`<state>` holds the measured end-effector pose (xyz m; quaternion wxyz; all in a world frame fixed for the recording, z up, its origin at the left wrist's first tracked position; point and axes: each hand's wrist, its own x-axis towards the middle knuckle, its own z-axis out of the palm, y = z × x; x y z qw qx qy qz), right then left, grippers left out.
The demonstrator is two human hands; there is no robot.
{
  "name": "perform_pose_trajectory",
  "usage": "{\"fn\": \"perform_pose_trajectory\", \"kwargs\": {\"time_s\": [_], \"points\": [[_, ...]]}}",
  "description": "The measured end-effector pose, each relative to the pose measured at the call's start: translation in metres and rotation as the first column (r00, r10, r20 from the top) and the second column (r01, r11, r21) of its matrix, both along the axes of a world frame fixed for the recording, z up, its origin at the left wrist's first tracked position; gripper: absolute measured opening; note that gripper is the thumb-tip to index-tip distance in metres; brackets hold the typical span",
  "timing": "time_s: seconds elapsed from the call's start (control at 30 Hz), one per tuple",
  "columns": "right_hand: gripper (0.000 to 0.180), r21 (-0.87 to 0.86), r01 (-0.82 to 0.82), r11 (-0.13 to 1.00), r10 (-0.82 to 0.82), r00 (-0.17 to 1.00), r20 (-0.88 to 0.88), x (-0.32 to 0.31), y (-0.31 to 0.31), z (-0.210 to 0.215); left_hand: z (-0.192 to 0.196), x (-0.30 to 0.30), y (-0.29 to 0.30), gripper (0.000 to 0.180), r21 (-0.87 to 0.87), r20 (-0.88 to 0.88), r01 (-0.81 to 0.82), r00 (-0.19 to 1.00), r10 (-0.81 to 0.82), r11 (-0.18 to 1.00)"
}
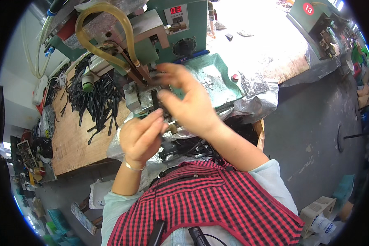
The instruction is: The person repeatedly picks black wires and small metallic components, inserts them into a press machine, and removes the assembled units. The person places finished items into a green tray and occasionally refills the component supply from a plastic bag.
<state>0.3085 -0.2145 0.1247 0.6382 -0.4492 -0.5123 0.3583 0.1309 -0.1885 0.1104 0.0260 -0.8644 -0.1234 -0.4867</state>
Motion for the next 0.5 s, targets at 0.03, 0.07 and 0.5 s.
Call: {"fn": "perform_pose_trajectory", "kwargs": {"time_s": [0.03, 0.07, 0.5], "points": [[0.053, -0.001, 0.087, 0.996, -0.087, 0.996, 0.012, 0.015, 0.007, -0.011, -0.003, 0.006, 0.003, 0.030, 0.016, -0.005, 0.000, 1.000, 0.000, 1.000], [0.050, -0.009, 0.269, 0.963, -0.262, 0.945, 0.198, 0.034, 0.011, -0.022, -0.006, 0.007, 0.005, 0.030, 0.034, -0.001, 0.014, 1.000, -0.014, 0.999], [0.016, 0.150, 0.671, 0.726, -0.469, 0.324, 0.822, 0.132, 0.020, -0.113, -0.015, 0.009, 0.006, 0.034, -0.017, 0.029, 0.040, 0.999, -0.040, 0.999]]}}
